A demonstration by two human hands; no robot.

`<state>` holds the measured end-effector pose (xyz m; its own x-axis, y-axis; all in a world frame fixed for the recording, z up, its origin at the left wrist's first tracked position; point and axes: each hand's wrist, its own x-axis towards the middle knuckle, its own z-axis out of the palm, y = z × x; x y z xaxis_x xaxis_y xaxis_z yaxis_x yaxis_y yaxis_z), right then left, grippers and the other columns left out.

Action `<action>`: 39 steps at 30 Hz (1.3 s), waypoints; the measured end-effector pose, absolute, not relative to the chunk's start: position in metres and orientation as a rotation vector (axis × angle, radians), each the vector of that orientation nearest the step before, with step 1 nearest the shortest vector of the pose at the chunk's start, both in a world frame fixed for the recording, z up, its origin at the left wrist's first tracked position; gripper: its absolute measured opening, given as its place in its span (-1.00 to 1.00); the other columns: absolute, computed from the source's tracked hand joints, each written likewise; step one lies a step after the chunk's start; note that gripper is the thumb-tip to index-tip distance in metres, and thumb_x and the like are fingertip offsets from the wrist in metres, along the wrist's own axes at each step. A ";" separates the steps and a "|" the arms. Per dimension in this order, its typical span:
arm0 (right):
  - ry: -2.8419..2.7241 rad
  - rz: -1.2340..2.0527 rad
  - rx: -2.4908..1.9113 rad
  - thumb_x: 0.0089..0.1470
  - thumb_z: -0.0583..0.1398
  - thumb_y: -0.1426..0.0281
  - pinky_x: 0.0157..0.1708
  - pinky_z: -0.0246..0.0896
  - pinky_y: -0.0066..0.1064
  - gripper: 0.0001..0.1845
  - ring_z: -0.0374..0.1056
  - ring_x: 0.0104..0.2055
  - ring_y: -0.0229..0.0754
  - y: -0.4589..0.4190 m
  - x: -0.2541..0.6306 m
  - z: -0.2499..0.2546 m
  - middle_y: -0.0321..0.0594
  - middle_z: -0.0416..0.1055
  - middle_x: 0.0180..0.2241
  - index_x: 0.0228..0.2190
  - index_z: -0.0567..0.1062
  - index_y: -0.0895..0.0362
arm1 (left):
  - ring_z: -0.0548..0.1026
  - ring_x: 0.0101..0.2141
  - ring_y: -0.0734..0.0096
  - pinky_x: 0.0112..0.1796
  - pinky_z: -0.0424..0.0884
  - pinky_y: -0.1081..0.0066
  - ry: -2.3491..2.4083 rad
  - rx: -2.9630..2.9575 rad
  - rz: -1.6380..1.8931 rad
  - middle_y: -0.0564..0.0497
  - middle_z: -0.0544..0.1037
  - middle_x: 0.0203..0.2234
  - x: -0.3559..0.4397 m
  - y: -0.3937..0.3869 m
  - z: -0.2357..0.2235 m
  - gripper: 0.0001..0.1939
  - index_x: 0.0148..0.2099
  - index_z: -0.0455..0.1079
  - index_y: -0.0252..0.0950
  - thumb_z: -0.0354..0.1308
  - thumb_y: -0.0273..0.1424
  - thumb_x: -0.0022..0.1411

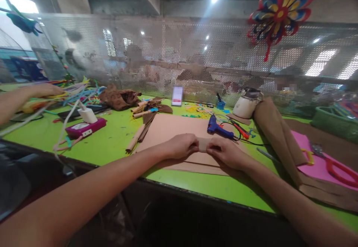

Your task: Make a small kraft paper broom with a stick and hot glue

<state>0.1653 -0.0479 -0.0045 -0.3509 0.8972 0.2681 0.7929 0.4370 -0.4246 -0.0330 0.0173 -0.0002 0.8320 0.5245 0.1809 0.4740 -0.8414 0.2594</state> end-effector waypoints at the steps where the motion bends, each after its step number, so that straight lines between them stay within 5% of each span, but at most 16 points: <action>1: -2.234 0.312 -1.437 0.04 0.10 0.45 -0.42 0.10 -0.44 -0.85 0.28 -0.43 -0.23 -0.048 0.166 -0.004 -0.23 0.43 -0.48 -0.48 0.46 0.16 | 0.37 -0.45 0.43 -0.46 0.19 0.50 0.776 2.818 0.358 -0.03 0.47 -0.43 -0.034 0.017 0.001 -0.79 -0.28 0.37 -0.34 -0.03 -0.33 0.20; 39: -2.212 0.503 -1.414 -0.07 0.14 0.42 -0.40 0.07 -0.46 -0.92 0.21 -0.44 -0.28 -0.035 0.179 -0.011 -0.31 0.34 -0.51 -0.51 0.41 0.17 | 0.27 -0.50 0.53 -0.47 0.16 0.55 0.647 2.628 0.212 0.11 0.37 -0.54 -0.035 0.038 0.005 -0.90 -0.35 0.33 -0.35 0.09 -0.40 0.08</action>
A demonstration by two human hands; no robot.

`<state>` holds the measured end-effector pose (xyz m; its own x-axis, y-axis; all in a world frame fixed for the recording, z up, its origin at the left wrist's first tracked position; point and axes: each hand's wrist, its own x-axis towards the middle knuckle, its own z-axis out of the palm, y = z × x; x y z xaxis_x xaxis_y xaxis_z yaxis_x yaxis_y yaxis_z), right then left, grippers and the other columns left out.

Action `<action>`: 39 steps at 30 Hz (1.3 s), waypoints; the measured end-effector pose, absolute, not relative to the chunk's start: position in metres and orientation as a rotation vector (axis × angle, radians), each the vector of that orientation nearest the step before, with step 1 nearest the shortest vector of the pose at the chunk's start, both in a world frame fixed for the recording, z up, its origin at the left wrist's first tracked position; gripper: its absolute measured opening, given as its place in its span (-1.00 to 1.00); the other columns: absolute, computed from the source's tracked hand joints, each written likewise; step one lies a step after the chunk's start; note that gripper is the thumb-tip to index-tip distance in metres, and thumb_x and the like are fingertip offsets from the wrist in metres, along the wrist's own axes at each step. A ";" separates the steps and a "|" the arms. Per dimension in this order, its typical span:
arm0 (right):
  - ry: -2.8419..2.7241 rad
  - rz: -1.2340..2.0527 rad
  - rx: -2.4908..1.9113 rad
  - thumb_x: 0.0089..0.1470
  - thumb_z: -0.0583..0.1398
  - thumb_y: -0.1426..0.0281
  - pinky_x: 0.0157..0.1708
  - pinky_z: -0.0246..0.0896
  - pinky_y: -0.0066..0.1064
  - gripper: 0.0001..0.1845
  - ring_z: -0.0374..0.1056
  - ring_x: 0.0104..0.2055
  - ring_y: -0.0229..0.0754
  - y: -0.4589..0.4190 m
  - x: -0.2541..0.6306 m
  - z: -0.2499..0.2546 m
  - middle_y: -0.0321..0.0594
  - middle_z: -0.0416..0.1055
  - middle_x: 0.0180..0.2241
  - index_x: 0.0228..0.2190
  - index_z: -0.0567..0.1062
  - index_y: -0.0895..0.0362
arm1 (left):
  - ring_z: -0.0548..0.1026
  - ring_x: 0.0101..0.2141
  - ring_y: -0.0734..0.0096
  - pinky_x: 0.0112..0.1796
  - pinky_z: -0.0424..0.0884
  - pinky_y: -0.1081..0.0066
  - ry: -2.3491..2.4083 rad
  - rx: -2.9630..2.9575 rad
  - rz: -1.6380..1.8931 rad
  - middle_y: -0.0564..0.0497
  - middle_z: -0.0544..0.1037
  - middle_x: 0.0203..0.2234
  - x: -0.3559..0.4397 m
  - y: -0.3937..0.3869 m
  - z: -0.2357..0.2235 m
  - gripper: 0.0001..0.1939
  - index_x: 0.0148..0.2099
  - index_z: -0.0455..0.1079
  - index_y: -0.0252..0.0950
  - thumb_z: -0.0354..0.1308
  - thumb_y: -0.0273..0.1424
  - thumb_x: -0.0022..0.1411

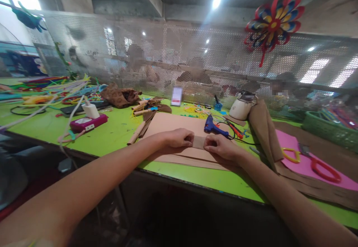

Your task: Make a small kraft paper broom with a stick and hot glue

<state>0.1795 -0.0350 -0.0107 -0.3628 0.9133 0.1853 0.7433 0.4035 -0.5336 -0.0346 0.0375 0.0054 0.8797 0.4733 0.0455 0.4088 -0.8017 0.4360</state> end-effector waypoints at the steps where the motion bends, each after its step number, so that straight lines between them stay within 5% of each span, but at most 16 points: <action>1: -2.217 0.500 -1.411 -0.06 0.14 0.42 -0.41 0.07 -0.46 -0.92 0.21 -0.44 -0.29 -0.035 0.180 -0.011 -0.31 0.34 -0.51 -0.51 0.41 0.17 | 0.27 -0.50 0.53 -0.48 0.16 0.55 0.652 2.633 0.215 0.11 0.37 -0.55 -0.035 0.037 0.005 -0.90 -0.35 0.33 -0.35 0.10 -0.40 0.08; 10: -2.185 0.576 -1.296 -0.03 0.16 0.37 -0.36 0.12 -0.43 -0.87 0.22 -0.42 -0.27 -0.037 0.184 -0.011 -0.29 0.36 -0.50 -0.48 0.46 0.18 | 0.33 -0.44 0.54 -0.36 0.21 0.56 0.463 2.634 0.360 0.05 0.44 -0.44 -0.040 0.035 -0.001 -0.80 -0.19 0.44 -0.32 0.05 -0.43 0.16; 20: -2.121 0.588 -1.277 -0.07 0.22 0.32 -0.25 0.19 -0.36 -0.83 0.31 -0.34 -0.20 -0.034 0.193 -0.021 -0.23 0.45 -0.44 -0.46 0.55 0.16 | 0.21 -0.50 0.55 -0.41 0.17 0.54 0.466 2.688 0.407 0.07 0.23 -0.50 -0.044 0.037 -0.010 -0.62 -0.14 0.50 -0.16 -0.02 -0.09 0.19; 29: -2.222 0.508 -1.206 0.05 0.15 0.27 -0.25 0.15 -0.40 -0.73 0.24 -0.32 -0.23 -0.040 0.191 -0.017 -0.26 0.32 -0.40 -0.22 0.55 0.04 | 0.17 -0.44 0.49 -0.32 0.17 0.49 0.436 2.770 0.434 0.05 0.19 -0.47 -0.044 0.034 -0.009 -0.59 -0.12 0.48 -0.12 -0.10 -0.07 0.22; 39: -2.270 0.538 -1.177 0.08 0.12 0.20 -0.24 0.14 -0.38 -0.72 0.23 -0.31 -0.23 -0.043 0.187 -0.014 -0.24 0.32 -0.39 -0.27 0.57 0.02 | 0.20 -0.43 0.48 -0.32 0.18 0.50 0.416 2.827 0.403 0.03 0.21 -0.45 -0.043 0.033 -0.007 -0.59 -0.08 0.46 -0.15 -0.13 -0.13 0.26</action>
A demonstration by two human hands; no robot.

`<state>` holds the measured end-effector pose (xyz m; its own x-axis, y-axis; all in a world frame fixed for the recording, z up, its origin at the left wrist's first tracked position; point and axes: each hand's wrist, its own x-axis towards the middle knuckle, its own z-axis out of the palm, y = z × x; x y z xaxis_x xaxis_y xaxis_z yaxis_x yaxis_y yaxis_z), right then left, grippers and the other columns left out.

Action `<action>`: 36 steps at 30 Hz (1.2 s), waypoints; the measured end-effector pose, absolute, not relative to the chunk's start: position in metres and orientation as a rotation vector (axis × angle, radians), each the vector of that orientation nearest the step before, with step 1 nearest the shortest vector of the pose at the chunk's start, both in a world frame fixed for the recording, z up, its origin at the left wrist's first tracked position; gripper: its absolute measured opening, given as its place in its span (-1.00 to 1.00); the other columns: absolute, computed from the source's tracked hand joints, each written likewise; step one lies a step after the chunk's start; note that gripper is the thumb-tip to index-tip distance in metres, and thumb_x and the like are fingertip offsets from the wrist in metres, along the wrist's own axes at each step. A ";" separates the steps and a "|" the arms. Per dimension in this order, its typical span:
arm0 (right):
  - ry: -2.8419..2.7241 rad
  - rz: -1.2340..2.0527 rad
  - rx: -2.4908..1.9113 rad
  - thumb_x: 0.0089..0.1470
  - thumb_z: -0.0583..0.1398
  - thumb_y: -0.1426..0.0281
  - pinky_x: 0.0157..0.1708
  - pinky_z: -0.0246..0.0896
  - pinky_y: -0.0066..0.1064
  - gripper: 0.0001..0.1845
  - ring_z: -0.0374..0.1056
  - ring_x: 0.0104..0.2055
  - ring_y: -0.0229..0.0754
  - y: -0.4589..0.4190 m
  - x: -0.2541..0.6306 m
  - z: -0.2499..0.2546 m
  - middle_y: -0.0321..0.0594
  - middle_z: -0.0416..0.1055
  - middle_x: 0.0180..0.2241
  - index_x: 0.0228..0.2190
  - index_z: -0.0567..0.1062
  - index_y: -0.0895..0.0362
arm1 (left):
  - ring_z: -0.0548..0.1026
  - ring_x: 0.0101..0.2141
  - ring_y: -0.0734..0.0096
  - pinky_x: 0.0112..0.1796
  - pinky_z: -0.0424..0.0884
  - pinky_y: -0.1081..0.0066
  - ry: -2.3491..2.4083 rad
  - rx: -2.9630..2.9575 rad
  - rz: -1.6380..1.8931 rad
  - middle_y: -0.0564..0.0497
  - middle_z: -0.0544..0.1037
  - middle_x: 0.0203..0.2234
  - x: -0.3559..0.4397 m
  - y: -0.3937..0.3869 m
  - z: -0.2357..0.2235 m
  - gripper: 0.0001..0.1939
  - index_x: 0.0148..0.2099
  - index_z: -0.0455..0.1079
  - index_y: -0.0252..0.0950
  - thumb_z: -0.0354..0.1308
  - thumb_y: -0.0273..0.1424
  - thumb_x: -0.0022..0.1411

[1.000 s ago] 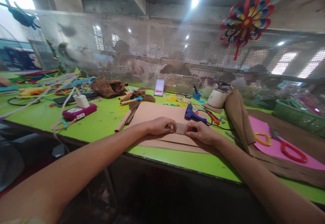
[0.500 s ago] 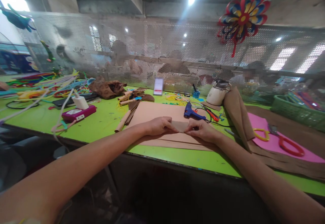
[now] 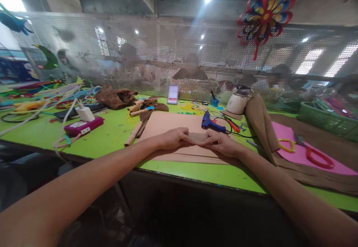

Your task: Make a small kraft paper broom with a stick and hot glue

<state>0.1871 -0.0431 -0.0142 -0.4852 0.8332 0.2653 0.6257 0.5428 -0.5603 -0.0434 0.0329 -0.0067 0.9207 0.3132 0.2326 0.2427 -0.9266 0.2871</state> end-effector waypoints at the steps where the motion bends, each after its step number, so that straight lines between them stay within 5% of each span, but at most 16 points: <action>1: -2.276 0.532 -1.181 0.08 0.12 0.20 -0.25 0.14 -0.38 -0.71 0.23 -0.31 -0.22 -0.043 0.187 -0.014 -0.24 0.32 -0.39 -0.27 0.57 0.03 | 0.20 -0.43 0.48 -0.32 0.17 0.50 0.418 2.852 0.403 0.03 0.21 -0.45 -0.043 0.033 -0.007 -0.60 -0.09 0.47 -0.16 -0.12 -0.15 0.26; 17: -2.188 0.523 -1.131 0.08 0.14 0.28 -0.23 0.19 -0.39 -0.76 0.30 -0.29 -0.25 -0.055 0.197 -0.017 -0.19 0.37 -0.34 -0.30 0.58 0.06 | 0.27 -0.39 0.46 -0.34 0.17 0.49 0.343 3.049 0.516 -0.03 0.31 -0.42 -0.053 0.034 -0.007 -0.68 -0.14 0.49 -0.15 -0.08 -0.26 0.27; 36: -2.397 0.073 -1.098 0.05 0.08 0.51 -0.22 0.19 -0.34 -0.72 0.26 -0.24 -0.19 -0.062 0.188 -0.014 -0.13 0.36 -0.32 -0.27 0.56 0.12 | 0.30 -0.33 0.34 -0.29 0.20 0.37 0.383 3.329 0.557 -0.06 0.34 -0.44 -0.051 -0.002 0.006 -0.72 -0.37 0.43 -0.31 -0.09 -0.43 0.25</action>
